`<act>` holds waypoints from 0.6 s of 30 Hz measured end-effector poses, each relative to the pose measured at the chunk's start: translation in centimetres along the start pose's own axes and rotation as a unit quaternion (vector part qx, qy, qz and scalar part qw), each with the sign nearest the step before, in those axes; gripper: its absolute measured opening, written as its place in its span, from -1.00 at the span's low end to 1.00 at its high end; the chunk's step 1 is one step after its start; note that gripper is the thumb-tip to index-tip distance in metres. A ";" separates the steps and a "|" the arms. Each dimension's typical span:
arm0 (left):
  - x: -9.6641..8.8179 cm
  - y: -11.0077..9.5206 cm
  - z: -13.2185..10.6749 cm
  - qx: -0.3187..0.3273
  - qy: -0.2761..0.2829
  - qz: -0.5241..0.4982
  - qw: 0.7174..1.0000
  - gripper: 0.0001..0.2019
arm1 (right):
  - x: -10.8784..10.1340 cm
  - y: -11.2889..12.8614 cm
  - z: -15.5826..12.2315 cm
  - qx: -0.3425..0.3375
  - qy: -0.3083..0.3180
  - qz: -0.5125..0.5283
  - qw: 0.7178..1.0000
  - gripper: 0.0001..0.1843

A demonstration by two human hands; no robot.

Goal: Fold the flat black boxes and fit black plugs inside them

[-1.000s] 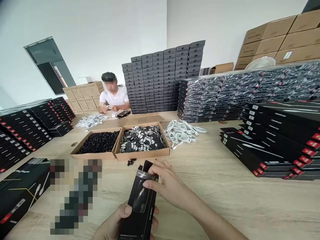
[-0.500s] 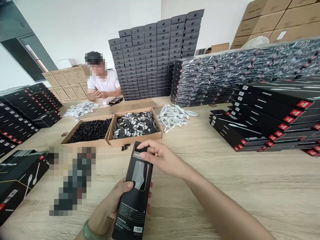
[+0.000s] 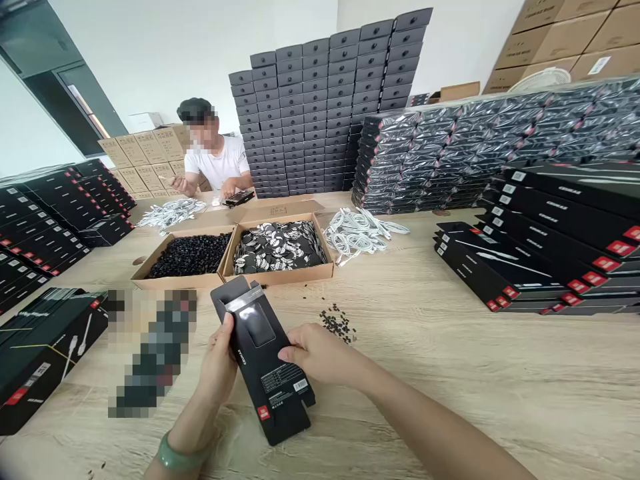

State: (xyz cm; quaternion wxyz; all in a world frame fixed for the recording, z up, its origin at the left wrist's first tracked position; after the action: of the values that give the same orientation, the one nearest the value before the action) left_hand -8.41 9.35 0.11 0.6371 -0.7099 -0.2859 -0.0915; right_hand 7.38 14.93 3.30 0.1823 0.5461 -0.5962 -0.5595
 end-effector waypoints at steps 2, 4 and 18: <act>-1.0 -0.5 0.2 0.021 -0.031 0.012 0.999 -0.56 | 0.4 0.2 0.1 -0.002 0.006 0.019 1.000 -0.47; -1.3 -0.5 0.2 0.029 -0.048 0.024 0.998 -0.56 | 1.0 0.7 0.3 -0.021 0.025 0.073 0.997 -0.50; -1.0 2.1 -1.3 -0.011 -0.148 0.091 0.985 -0.56 | -0.3 1.2 0.2 -0.074 -0.107 0.131 0.983 -0.44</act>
State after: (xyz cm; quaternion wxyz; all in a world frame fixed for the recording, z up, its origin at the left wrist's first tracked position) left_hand -7.86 7.77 -1.93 0.5860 -0.7453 -0.3103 0.0693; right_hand 6.75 14.98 4.40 0.2290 0.3848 -0.6356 -0.6288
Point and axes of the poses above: each hand's wrist, its own z-axis towards the middle knuckle, its own x-axis out of the palm, y = z × x, the point moved 6 cm from there along z, towards the middle knuckle, and after that the axes turned 10 degrees about y, right-handed, at the moved point
